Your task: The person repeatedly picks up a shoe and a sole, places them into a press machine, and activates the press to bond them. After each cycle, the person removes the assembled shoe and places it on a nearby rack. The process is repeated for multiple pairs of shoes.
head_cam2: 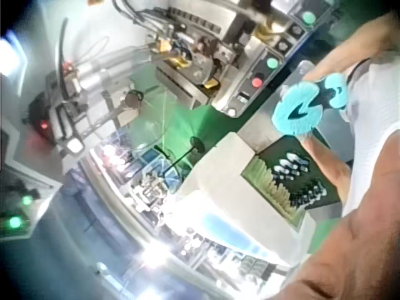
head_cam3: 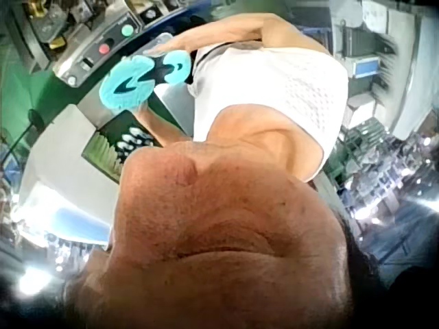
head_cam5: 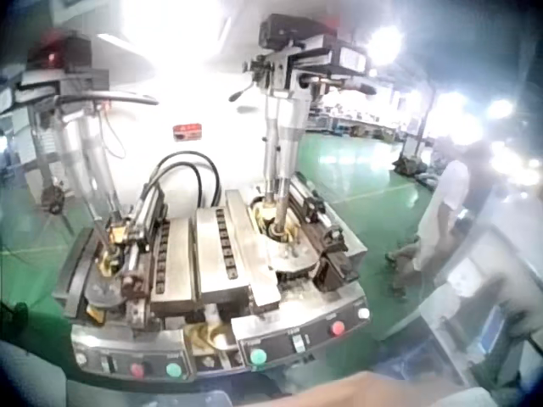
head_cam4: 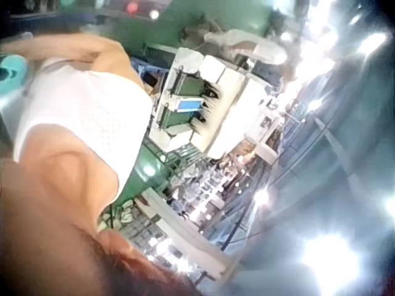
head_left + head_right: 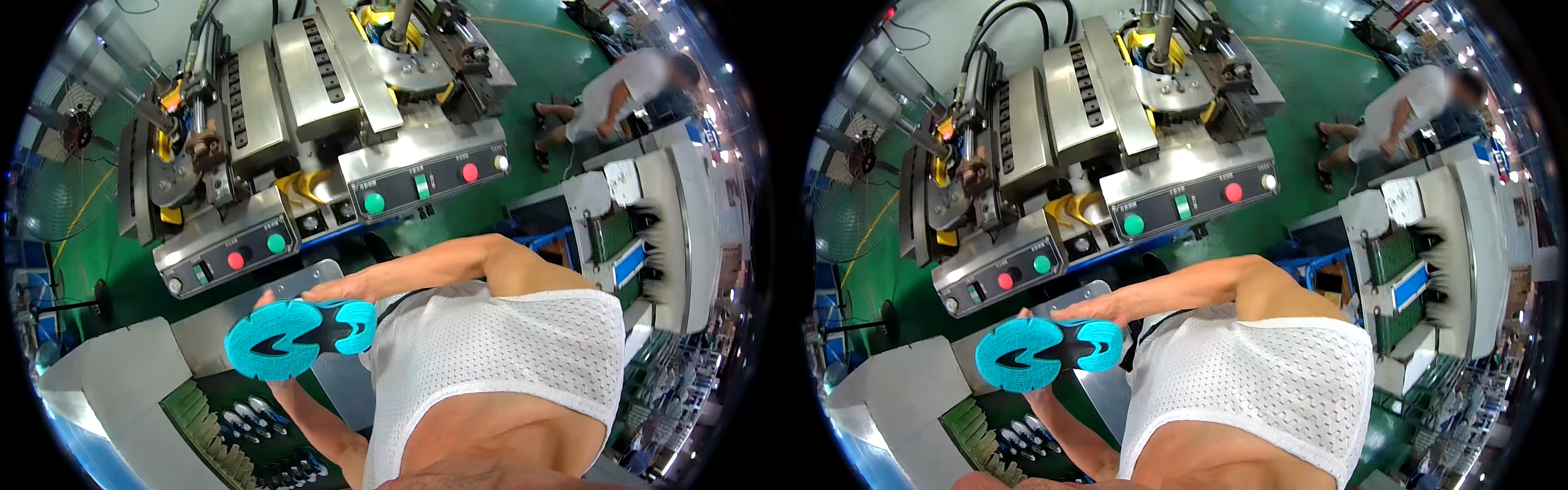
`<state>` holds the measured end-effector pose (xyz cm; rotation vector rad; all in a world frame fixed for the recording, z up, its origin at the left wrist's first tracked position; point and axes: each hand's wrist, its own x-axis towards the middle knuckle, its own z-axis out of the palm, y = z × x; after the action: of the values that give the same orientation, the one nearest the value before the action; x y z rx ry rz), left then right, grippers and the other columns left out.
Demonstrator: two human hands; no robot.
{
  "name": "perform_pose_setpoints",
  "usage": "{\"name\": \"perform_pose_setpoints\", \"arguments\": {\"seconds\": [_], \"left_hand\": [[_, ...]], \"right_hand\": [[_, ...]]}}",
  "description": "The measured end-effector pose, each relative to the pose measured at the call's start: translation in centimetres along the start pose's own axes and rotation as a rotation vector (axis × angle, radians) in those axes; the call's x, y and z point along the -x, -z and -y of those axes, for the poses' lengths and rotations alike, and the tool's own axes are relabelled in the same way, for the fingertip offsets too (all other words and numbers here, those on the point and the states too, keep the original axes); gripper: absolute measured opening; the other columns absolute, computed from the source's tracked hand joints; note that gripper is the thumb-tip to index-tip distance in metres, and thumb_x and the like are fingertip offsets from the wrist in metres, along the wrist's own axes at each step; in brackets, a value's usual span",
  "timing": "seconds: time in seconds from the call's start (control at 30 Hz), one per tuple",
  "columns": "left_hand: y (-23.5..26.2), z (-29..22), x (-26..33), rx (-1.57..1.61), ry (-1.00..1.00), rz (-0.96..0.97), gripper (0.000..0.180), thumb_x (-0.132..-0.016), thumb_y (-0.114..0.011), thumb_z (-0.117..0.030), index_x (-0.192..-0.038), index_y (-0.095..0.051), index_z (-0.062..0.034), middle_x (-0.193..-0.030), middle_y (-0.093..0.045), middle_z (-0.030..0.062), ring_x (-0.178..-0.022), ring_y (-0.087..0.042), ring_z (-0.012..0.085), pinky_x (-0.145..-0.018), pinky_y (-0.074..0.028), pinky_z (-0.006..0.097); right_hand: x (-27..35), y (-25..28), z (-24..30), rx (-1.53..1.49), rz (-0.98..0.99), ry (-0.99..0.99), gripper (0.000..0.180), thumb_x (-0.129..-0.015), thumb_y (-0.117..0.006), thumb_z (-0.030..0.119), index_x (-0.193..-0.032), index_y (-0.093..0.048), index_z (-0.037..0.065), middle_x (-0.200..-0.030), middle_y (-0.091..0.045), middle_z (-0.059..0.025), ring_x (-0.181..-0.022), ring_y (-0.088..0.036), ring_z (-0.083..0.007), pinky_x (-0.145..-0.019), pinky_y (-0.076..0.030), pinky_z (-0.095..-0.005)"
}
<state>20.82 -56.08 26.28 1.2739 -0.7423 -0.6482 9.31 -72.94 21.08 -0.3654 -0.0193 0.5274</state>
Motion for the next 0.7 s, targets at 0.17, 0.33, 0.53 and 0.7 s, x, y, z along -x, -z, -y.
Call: {"name": "perform_pose_setpoints", "arguments": {"seconds": [0.17, 0.33, 0.53, 0.7], "left_hand": [[-2.1, -1.4, -7.4, -0.23, -0.085, -0.151, 0.049, -0.093, -0.062, -0.01, -0.137, -0.047, 0.0047, -0.14, -0.05, 0.0172, -0.126, -0.051, 0.0243, -0.107, -0.041, 0.037], [-1.5, -2.7, -17.2, -0.665, -0.208, -0.267, 0.037, -0.098, -0.051, -0.002, -0.135, -0.051, 0.0017, -0.137, -0.053, 0.0123, -0.125, -0.052, 0.0203, -0.103, -0.044, 0.032], [7.2, 3.2, -32.7, -0.991, -0.109, -0.126, 0.04, -0.098, -0.053, -0.014, -0.134, -0.05, 0.003, -0.129, -0.059, 0.0201, -0.119, -0.058, 0.0266, -0.097, -0.045, 0.034], [9.7, 11.2, -43.5, -1.225, -0.152, -0.114, 0.055, -0.093, -0.063, -0.025, -0.134, -0.046, 0.0071, -0.126, -0.055, 0.0303, -0.117, -0.054, 0.0425, -0.098, -0.044, 0.043]], "right_hand": [[8.6, -0.3, 8.1, 0.281, -0.279, 0.294, 0.055, -0.09, -0.066, 0.038, -0.126, -0.053, -0.001, -0.117, -0.064, -0.0085, -0.096, -0.064, -0.0134, -0.082, -0.056, -0.0304], [14.7, -0.6, 12.1, 0.288, -0.305, 0.505, 0.076, -0.078, -0.063, 0.011, -0.146, -0.032, -0.005, -0.137, -0.052, -0.0216, -0.121, -0.057, -0.035, -0.103, -0.047, -0.0456], [13.2, -3.5, 14.2, 0.293, -0.324, 0.749, 0.092, -0.078, -0.076, 0.042, -0.146, -0.033, -0.003, -0.133, -0.056, -0.0203, -0.12, -0.059, -0.0299, -0.103, -0.047, -0.0418], [13.2, -3.5, 13.5, 0.193, -0.272, 0.727, 0.095, -0.083, -0.073, 0.041, -0.152, -0.02, 0.0, -0.141, -0.047, -0.0213, -0.129, -0.05, -0.0302, -0.104, -0.047, -0.0405]]}}
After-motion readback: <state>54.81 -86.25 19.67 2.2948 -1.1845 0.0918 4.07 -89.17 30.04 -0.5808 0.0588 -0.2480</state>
